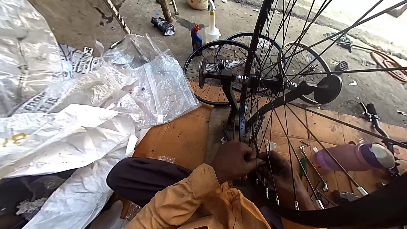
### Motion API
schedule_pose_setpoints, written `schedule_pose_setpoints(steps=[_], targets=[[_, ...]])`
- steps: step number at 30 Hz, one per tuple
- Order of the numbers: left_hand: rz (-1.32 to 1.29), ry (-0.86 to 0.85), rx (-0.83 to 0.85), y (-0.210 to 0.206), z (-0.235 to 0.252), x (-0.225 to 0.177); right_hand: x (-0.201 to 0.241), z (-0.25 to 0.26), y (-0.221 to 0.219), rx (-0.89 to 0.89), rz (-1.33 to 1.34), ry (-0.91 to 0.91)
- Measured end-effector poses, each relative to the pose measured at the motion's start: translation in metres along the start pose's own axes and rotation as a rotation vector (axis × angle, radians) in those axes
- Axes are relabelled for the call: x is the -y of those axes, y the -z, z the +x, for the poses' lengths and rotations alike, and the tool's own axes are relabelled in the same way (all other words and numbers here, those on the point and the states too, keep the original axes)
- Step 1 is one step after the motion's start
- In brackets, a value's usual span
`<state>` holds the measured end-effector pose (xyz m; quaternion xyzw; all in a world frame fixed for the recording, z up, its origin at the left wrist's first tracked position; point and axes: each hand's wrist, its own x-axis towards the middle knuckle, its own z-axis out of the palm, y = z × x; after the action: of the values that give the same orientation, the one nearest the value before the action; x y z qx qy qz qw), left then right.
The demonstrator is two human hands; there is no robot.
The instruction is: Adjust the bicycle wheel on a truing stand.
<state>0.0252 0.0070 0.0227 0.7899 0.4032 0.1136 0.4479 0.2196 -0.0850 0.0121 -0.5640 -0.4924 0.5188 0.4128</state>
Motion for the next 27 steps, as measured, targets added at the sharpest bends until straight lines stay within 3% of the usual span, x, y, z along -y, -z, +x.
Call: schedule_pose_setpoints(steps=[7,9,12,19,25,27], targets=[[-0.032,0.084,-0.121,-0.001,-0.001,0.016,0.008,0.001,-0.008,-0.18,-0.122,0.012],[-0.158,0.002,-0.225,-0.001,-0.002,0.02,0.002,-0.002,0.003,-0.157,-0.146,0.04],[-0.404,-0.147,-0.284,-0.002,-0.009,0.014,-0.009,-0.009,0.011,-0.049,0.024,0.057],[-0.273,-0.014,0.099,0.003,0.0,0.007,0.006,-0.01,-0.001,-0.058,0.045,0.008],[-0.138,-0.074,0.226,0.012,0.011,0.012,0.006,-0.011,-0.002,-0.042,0.014,0.025],[-0.055,-0.022,0.143,0.008,0.008,0.003,-0.001,-0.008,0.0,-0.043,-0.058,0.024]])
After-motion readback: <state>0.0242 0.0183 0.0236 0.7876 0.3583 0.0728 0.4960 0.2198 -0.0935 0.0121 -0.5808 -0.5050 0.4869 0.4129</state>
